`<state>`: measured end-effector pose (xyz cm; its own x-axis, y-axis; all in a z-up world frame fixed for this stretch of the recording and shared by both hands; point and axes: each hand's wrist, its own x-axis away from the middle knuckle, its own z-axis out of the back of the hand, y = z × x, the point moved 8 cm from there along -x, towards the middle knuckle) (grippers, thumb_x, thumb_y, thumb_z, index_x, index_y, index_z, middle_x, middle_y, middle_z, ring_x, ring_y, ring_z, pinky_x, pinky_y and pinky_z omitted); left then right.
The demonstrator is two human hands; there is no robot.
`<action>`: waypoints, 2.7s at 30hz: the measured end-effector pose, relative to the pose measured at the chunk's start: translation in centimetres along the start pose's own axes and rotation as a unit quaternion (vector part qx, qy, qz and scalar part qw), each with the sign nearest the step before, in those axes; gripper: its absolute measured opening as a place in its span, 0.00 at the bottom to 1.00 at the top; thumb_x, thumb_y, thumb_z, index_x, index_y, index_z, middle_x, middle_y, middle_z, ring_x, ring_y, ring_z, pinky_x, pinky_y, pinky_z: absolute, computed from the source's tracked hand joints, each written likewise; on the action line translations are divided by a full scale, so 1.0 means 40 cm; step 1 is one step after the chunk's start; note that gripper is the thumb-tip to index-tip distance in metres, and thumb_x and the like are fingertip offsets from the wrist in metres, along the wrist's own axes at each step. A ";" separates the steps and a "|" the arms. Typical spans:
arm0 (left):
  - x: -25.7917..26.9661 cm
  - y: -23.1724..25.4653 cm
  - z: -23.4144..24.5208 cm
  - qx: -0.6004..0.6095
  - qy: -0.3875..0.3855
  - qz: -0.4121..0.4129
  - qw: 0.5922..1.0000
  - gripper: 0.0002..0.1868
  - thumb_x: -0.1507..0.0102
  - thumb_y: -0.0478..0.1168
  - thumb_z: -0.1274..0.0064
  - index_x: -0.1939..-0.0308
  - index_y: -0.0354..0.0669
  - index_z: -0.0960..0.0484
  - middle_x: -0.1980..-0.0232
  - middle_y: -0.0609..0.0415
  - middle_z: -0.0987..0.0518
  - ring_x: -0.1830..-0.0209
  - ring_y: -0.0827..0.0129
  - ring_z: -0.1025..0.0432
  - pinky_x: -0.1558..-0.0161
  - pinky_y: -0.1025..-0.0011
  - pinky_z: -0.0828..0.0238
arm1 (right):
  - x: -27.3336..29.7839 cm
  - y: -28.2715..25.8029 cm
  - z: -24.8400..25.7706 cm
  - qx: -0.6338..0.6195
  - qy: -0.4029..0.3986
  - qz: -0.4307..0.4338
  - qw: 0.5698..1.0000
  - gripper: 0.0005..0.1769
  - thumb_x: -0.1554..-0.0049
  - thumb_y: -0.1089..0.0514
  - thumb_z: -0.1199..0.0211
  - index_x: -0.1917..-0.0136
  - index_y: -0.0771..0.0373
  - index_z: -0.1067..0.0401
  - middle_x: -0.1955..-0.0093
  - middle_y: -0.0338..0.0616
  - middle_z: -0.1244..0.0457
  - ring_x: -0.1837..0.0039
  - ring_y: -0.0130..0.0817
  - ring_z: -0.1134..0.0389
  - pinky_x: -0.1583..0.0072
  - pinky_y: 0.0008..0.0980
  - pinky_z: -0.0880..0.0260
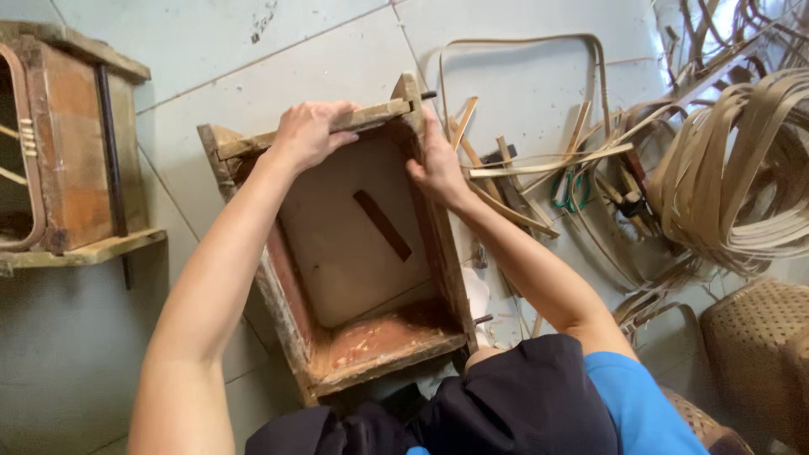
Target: The person assembles a rectangular basket by fitting a flexible rattan frame into a wooden mold. They adjust the frame to align with the mold edges, then use scissors to trim excess rattan material.
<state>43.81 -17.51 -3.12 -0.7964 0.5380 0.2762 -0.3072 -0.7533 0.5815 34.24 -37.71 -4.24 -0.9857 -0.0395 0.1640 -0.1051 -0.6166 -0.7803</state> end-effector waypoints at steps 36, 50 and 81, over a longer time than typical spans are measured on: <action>0.309 -0.512 -0.023 0.337 0.325 0.301 0.831 0.27 0.37 0.57 0.43 0.42 0.45 0.24 0.47 0.57 0.20 0.47 0.69 0.27 0.44 0.68 0.32 | -0.144 0.357 -0.204 -0.735 0.076 -0.171 0.652 0.31 0.34 0.36 0.55 0.31 0.60 0.37 0.33 0.50 0.38 0.33 0.43 0.36 0.30 0.49 0.35; 0.332 -0.442 0.046 0.232 0.301 0.360 0.852 0.35 0.36 0.58 0.46 0.33 0.39 0.31 0.41 0.46 0.25 0.40 0.55 0.31 0.43 0.57 0.35 | -0.180 0.502 -0.303 -0.753 0.145 -0.228 0.600 0.25 0.34 0.38 0.49 0.36 0.57 0.30 0.49 0.40 0.33 0.45 0.36 0.34 0.42 0.43 0.33; 0.319 -0.466 -0.005 0.365 0.256 0.372 0.814 0.37 0.41 0.53 0.45 0.29 0.47 0.34 0.33 0.44 0.30 0.32 0.52 0.36 0.33 0.45 0.40 | -0.161 0.434 -0.294 -0.770 0.056 -0.216 0.597 0.25 0.38 0.42 0.42 0.37 0.61 0.34 0.51 0.41 0.31 0.50 0.31 0.31 0.49 0.31 0.32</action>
<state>39.26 3.31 -10.59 -0.7908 -0.3343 0.5127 0.6019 -0.2730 0.7504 37.21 -38.92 -25.95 -0.8160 -0.0318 0.5772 -0.2641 0.9087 -0.3234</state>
